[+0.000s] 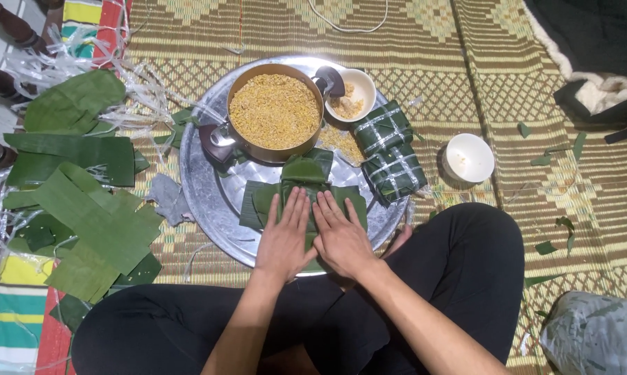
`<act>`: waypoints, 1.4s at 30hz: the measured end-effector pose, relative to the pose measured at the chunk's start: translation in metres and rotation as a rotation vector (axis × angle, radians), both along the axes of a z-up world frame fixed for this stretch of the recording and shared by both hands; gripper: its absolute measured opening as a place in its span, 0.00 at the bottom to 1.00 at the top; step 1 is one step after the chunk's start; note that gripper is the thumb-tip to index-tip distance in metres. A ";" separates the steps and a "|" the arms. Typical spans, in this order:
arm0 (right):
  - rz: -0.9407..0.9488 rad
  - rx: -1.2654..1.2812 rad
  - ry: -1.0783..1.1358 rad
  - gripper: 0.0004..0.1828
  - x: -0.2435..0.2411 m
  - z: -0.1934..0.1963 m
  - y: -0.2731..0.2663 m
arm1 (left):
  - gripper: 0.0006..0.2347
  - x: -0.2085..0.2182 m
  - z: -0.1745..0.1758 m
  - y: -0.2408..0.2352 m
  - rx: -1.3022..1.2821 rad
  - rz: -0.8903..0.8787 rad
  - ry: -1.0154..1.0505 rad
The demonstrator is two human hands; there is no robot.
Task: Filling a square mold with banana leaves, rice, and beans to prepare traditional rice cakes.
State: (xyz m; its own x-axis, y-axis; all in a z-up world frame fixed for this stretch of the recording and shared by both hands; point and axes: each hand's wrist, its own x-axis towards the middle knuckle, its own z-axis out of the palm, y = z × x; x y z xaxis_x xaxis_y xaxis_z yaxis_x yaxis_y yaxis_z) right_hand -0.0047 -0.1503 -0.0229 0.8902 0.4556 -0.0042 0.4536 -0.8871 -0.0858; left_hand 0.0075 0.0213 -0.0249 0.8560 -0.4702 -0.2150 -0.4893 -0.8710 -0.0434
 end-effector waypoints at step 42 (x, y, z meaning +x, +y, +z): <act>0.043 0.339 -0.019 0.23 0.046 0.012 -0.003 | 0.46 0.029 -0.012 0.010 -0.068 0.034 -0.060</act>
State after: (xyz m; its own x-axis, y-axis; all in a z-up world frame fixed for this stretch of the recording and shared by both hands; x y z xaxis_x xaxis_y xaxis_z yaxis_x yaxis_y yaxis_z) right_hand 0.0417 -0.1535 -0.0110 0.8685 0.4655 0.1705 0.4945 -0.7894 -0.3638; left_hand 0.0360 0.0310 -0.0366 0.8823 -0.4520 -0.1312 -0.4573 -0.8892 -0.0119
